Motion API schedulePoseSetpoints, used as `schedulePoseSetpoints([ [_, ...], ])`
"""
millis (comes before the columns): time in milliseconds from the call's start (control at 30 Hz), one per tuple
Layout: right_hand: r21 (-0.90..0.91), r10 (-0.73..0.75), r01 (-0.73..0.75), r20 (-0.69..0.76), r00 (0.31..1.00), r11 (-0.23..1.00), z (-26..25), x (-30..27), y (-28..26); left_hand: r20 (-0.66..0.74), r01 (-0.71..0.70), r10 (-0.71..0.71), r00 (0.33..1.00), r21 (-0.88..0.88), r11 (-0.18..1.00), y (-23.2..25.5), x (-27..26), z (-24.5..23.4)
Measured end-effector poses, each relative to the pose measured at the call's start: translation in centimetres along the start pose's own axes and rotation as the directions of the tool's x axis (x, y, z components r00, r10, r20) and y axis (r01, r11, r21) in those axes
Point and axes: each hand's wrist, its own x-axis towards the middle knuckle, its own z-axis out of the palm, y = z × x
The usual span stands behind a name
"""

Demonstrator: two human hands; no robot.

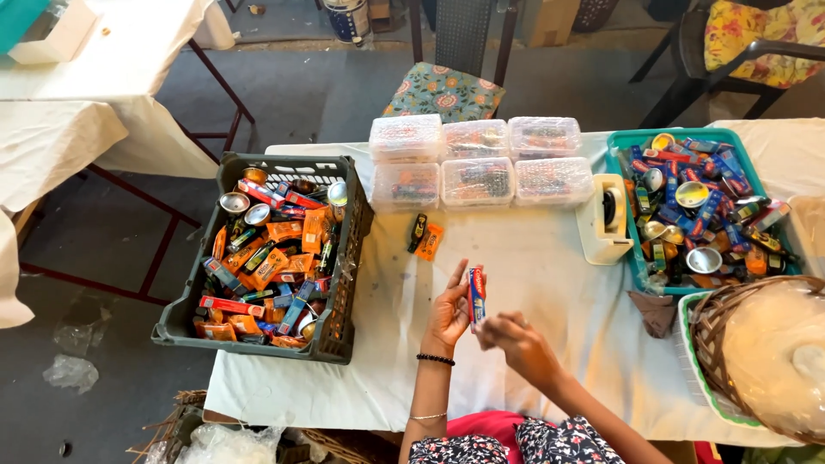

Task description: Sort small snack packets and candies into plastic containers and clear bags.

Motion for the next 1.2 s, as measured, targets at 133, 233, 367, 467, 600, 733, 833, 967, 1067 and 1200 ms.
schedulePoseSetpoints([
  [133, -0.001, -0.062, 0.062, 0.028, 0.998, 0.998, -0.9, -0.1, -0.3, 0.04, 0.058, -0.061, 0.997, 0.071, 0.996, -1.3, 2.8, -6.7],
  [233, -0.088, -0.102, 0.105, 0.029, 0.994, 0.991, -1.1, 0.8, 1.3, -0.017, 0.111, -0.11, 0.994, 0.147, 0.983, -2.1, 3.1, -6.8],
  [367, -0.207, -0.047, 0.05, 0.018, 0.999, 0.977, -2.0, 3.3, 4.3, -0.043, 0.244, -0.241, 0.97, 0.219, 0.945, -1.6, 0.3, -0.9],
  [467, -0.246, 0.005, -0.006, -0.005, 1.0, 0.969, -1.9, 4.1, 5.7, 0.01, 0.251, -0.255, 0.967, 0.155, 0.956, -1.5, -0.6, 0.7],
  [600, -0.283, 0.014, -0.008, 0.021, 1.0, 0.959, -1.0, 3.5, 6.1, -0.014, 0.107, -0.106, 0.994, 0.105, 0.989, -1.4, 1.2, -2.8],
  [733, -0.231, -0.061, 0.08, 0.088, 0.994, 0.97, 0.3, 1.1, 3.4, 0.018, 0.133, -0.133, 0.991, 0.028, 0.991, -1.3, 2.2, -4.8],
  [833, -0.078, -0.149, 0.156, 0.092, 0.985, 0.985, 0.0, 1.3, 1.3, 0.021, 0.164, -0.163, 0.986, -0.12, 0.979, -1.3, 1.5, -2.9],
  [967, -0.04, -0.15, 0.15, 0.001, 0.989, 0.988, 0.3, 1.5, 1.9, 0.102, 0.184, -0.196, 0.975, 0.113, 0.976, -1.4, -0.3, 0.4],
  [1067, -0.073, 0.006, -0.015, -0.119, 0.993, 0.997, 1.1, 2.0, 3.8, -0.078, 0.209, -0.197, 0.977, 0.196, 0.958, -1.7, -0.3, 1.4],
  [1200, 0.219, 0.434, -0.385, -0.266, 0.861, 0.897, -0.4, 5.5, 4.4, -0.013, 0.205, -0.208, 0.978, 0.245, 0.948, -2.0, 0.8, -1.6],
])
